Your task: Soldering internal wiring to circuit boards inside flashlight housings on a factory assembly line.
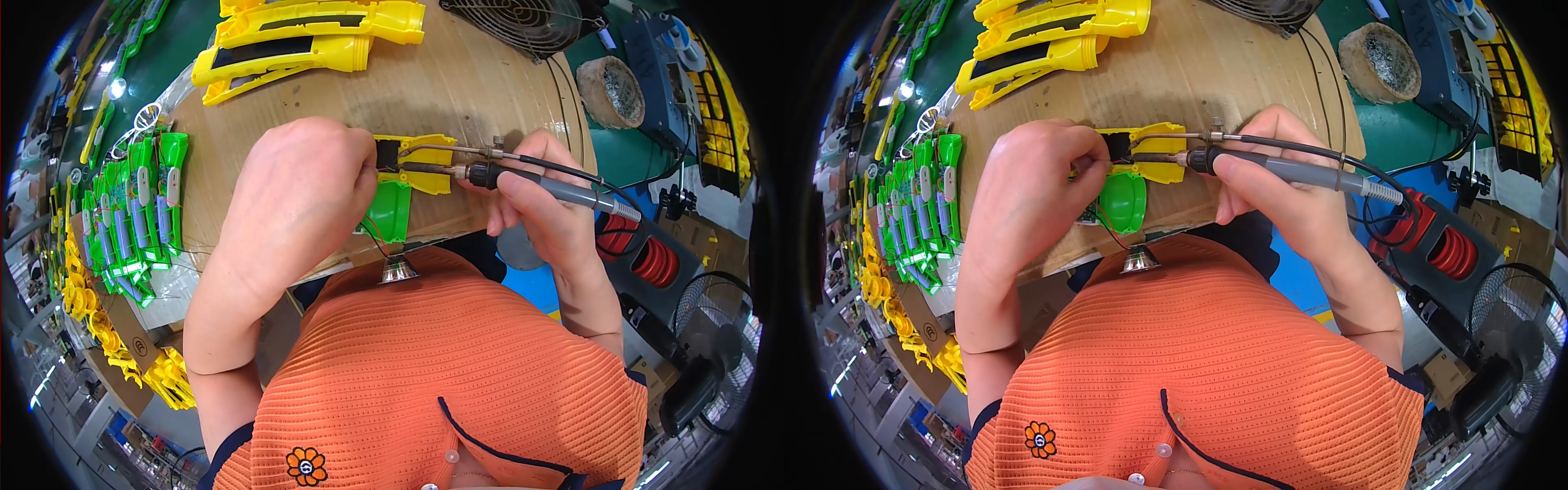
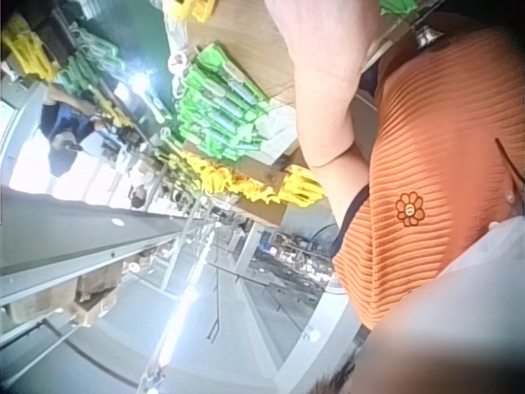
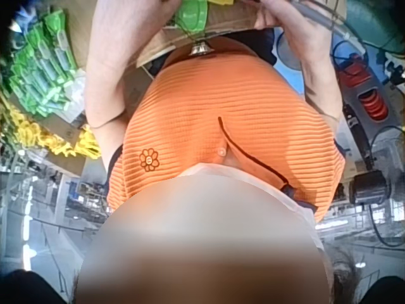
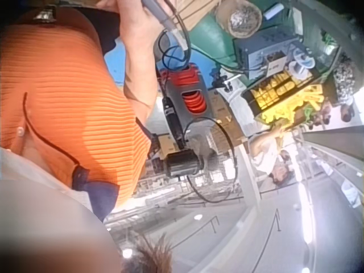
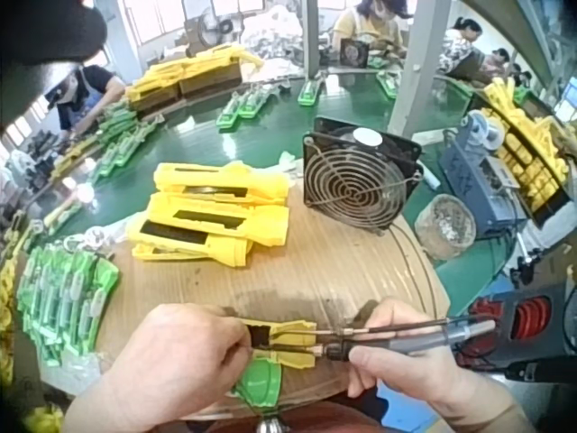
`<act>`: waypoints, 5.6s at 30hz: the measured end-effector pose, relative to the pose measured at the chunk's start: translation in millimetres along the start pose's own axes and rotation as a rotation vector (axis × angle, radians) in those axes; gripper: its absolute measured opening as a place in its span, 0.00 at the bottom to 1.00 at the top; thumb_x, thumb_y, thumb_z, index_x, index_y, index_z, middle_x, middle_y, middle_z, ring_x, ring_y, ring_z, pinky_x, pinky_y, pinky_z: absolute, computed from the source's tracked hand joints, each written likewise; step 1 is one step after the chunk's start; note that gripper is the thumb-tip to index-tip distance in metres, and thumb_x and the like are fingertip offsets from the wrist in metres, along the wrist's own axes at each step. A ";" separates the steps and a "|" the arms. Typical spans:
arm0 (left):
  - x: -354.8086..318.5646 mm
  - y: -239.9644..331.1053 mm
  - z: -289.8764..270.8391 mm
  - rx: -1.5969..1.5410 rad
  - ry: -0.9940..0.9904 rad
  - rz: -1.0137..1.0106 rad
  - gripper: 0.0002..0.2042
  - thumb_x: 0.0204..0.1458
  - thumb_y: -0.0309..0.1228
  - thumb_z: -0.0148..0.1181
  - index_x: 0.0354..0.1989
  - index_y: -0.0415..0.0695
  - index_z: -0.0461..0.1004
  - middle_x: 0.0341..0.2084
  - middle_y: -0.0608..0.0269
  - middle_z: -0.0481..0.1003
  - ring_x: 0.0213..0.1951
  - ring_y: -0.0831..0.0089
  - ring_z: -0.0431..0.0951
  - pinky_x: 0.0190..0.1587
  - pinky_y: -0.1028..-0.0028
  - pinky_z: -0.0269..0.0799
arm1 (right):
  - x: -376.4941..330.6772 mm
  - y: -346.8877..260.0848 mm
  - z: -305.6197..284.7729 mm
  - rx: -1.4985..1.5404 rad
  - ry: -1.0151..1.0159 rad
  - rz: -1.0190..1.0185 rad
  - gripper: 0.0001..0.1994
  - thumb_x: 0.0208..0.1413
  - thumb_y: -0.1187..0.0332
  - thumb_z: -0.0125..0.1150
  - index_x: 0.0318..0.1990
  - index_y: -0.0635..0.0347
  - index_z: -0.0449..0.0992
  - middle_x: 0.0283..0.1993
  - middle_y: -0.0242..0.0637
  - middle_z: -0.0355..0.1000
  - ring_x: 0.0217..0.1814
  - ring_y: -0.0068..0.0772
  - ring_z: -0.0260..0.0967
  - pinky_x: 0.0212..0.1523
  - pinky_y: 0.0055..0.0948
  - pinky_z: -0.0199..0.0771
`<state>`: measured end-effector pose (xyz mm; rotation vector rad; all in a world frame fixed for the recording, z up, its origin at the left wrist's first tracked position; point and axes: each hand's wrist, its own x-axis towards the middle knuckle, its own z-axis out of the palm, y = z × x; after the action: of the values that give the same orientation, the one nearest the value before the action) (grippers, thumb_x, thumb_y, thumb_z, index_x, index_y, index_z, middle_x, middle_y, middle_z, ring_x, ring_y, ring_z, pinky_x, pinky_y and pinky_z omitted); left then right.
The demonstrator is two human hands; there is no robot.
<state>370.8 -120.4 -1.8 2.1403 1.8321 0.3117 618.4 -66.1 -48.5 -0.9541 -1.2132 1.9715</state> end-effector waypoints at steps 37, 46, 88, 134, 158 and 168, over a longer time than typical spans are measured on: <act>-21.0 8.4 -34.7 0.017 0.018 0.155 0.06 0.46 0.28 0.62 0.33 0.43 0.79 0.37 0.58 0.77 0.41 0.57 0.76 0.41 0.62 0.73 | 15.8 9.5 12.9 0.357 0.068 -0.202 0.04 0.64 0.73 0.52 0.39 0.58 0.64 0.24 0.31 0.65 0.27 0.29 0.70 0.63 0.53 0.68; -37.8 24.2 -10.2 -0.220 -0.319 0.088 0.12 0.56 0.36 0.62 0.44 0.45 0.76 0.38 0.67 0.76 0.33 0.66 0.78 0.40 0.67 0.75 | 18.1 13.6 11.1 0.380 0.066 -0.250 0.03 0.64 0.73 0.53 0.39 0.59 0.65 0.24 0.32 0.65 0.27 0.29 0.70 0.62 0.51 0.69; -55.3 -46.9 -25.5 -0.138 0.001 0.204 0.06 0.48 0.21 0.65 0.35 0.39 0.77 0.30 0.56 0.76 0.36 0.56 0.76 0.38 0.63 0.73 | -17.7 22.2 41.9 0.165 -0.111 -0.083 0.08 0.60 0.79 0.57 0.39 0.63 0.62 0.24 0.36 0.68 0.22 0.26 0.69 0.25 0.28 0.75; -19.7 -43.9 -41.7 0.370 0.131 0.117 0.11 0.50 0.25 0.64 0.42 0.42 0.77 0.36 0.57 0.77 0.41 0.58 0.77 0.44 0.62 0.73 | 9.8 12.0 -5.5 0.226 0.153 -0.326 0.05 0.64 0.72 0.52 0.36 0.61 0.63 0.20 0.32 0.60 0.22 0.26 0.63 0.52 0.41 0.76; -12.2 -240.9 -163.1 0.208 0.237 -0.134 0.30 0.56 0.22 0.58 0.69 0.46 0.58 0.53 0.48 0.69 0.55 0.50 0.70 0.58 0.62 0.67 | 8.8 13.3 -6.5 0.482 0.201 -0.362 0.03 0.65 0.70 0.52 0.41 0.54 0.64 0.20 0.25 0.56 0.20 0.20 0.56 0.47 0.34 0.69; 28.6 -306.7 -151.3 0.673 -0.040 -0.531 0.44 0.53 0.47 0.64 0.75 0.57 0.44 0.66 0.41 0.60 0.64 0.47 0.65 0.60 0.50 0.66 | 12.9 9.6 -2.7 0.385 0.223 -0.389 0.04 0.64 0.71 0.52 0.39 0.56 0.62 0.20 0.25 0.55 0.19 0.20 0.55 0.45 0.35 0.71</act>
<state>39.2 -36.6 25.4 1.8548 2.6396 -0.5353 612.3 -58.1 -61.4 -0.6611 -0.7848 1.6541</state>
